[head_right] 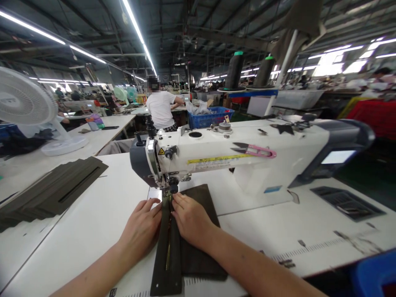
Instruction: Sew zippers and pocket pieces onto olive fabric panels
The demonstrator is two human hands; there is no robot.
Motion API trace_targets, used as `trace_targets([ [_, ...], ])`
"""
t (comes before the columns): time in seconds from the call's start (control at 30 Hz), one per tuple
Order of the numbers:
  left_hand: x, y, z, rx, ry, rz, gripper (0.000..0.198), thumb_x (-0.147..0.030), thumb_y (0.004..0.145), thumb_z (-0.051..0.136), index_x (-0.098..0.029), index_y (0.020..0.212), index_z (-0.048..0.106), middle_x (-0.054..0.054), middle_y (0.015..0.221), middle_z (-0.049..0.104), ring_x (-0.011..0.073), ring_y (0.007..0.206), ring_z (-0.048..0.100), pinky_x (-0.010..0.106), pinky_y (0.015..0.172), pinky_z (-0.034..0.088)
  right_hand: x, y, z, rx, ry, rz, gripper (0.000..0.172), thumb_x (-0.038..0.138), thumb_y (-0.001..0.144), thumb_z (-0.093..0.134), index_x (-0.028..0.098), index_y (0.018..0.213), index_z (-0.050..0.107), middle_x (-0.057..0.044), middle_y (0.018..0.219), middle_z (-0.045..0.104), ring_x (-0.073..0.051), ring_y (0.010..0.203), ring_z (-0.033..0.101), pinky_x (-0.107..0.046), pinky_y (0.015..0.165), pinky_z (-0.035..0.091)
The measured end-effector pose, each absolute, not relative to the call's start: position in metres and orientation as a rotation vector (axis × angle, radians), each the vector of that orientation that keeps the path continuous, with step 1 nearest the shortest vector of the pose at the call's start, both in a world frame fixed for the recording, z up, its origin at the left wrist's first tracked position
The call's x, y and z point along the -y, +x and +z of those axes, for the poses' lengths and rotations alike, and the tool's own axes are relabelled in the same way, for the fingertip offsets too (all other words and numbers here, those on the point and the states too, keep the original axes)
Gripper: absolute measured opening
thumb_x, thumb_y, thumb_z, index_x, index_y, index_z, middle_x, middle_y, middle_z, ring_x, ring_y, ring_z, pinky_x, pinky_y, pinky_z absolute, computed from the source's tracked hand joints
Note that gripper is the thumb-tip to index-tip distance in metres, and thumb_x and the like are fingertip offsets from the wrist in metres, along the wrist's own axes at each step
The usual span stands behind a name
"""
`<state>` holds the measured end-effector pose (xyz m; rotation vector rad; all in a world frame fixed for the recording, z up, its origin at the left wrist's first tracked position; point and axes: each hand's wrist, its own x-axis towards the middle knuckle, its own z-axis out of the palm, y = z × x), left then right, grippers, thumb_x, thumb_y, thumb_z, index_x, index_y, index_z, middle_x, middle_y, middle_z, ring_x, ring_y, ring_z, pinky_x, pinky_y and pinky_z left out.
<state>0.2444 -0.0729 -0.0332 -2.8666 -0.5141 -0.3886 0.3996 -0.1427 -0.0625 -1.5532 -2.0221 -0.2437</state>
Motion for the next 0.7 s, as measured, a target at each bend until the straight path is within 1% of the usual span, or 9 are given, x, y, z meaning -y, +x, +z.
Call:
trace_targets([
  [0.07, 0.073, 0.245, -0.032, 0.508, -2.855, -0.361, 0.015, -0.005, 0.075, 0.048, -0.014, 0.077, 0.060, 0.012, 0.089, 0.062, 0.0277, 0.095, 0.051, 0.040, 0.076, 0.041, 0.143, 0.399, -0.063, 2.022, -1.559, -0.247, 0.035, 0.014, 0.085, 0.038, 0.002, 0.111, 0.058, -0.019, 0.118, 0.056, -0.024, 0.112, 0.050, -0.038, 0.098, 0.040],
  [0.13, 0.072, 0.245, -0.031, 0.541, -2.872, -0.358, 0.013, -0.006, 0.075, 0.049, -0.015, 0.077, 0.059, 0.010, 0.086, 0.062, 0.0265, 0.089, 0.052, 0.038, 0.071, 0.040, 0.143, 0.399, -0.062, 2.025, -1.563, -0.243, 0.035, 0.014, 0.085, 0.038, 0.002, 0.112, 0.058, -0.018, 0.119, 0.056, -0.024, 0.113, 0.050, -0.038, 0.099, 0.040],
  [0.27, 0.070, 0.242, -0.030, 0.648, -2.937, -0.488, 0.012, -0.010, 0.076, 0.049, -0.016, 0.082, 0.058, 0.007, 0.082, 0.063, 0.0237, 0.078, 0.052, 0.038, 0.067, 0.040, 0.143, 0.398, -0.060, 2.024, -1.574, -0.227, 0.035, 0.014, 0.085, 0.039, 0.002, 0.111, 0.058, -0.018, 0.119, 0.056, -0.024, 0.112, 0.051, -0.037, 0.099, 0.040],
  [0.4, 0.068, 0.237, -0.037, 0.689, -2.917, -0.743, 0.013, -0.013, 0.078, 0.049, -0.016, 0.087, 0.057, 0.007, 0.088, 0.063, 0.0238, 0.082, 0.052, 0.040, 0.073, 0.044, 0.144, 0.397, -0.059, 2.020, -1.552, -0.252, 0.034, 0.016, 0.085, 0.040, 0.003, 0.110, 0.059, -0.016, 0.118, 0.057, -0.023, 0.113, 0.050, -0.037, 0.099, 0.039],
  [0.5, 0.064, 0.234, -0.044, 0.644, -2.881, -0.899, 0.022, -0.010, 0.077, 0.045, -0.016, 0.095, 0.057, 0.010, 0.099, 0.060, 0.0232, 0.090, 0.055, 0.039, 0.077, 0.048, 0.143, 0.397, -0.060, 2.046, -1.497, -0.292, 0.034, 0.015, 0.086, 0.040, 0.002, 0.110, 0.059, -0.016, 0.117, 0.057, -0.023, 0.115, 0.048, -0.036, 0.101, 0.038],
  [0.6, 0.059, 0.233, -0.051, 0.474, -2.929, -0.874, 0.029, -0.008, 0.076, 0.042, -0.017, 0.098, 0.059, 0.009, 0.103, 0.062, 0.0215, 0.090, 0.060, 0.036, 0.078, 0.052, 0.143, 0.393, -0.061, 2.048, -1.508, -0.318, 0.034, 0.015, 0.086, 0.039, 0.001, 0.111, 0.058, -0.016, 0.117, 0.058, -0.022, 0.116, 0.047, -0.036, 0.102, 0.037],
  [0.7, 0.053, 0.231, -0.052, 0.391, -2.961, -0.831, 0.029, -0.008, 0.077, 0.043, -0.017, 0.097, 0.061, 0.009, 0.101, 0.065, 0.0210, 0.088, 0.062, 0.035, 0.078, 0.053, 0.142, 0.385, -0.062, 2.026, -1.584, -0.364, 0.034, 0.014, 0.086, 0.039, -0.001, 0.110, 0.059, -0.018, 0.116, 0.058, -0.024, 0.114, 0.049, -0.036, 0.101, 0.038],
])
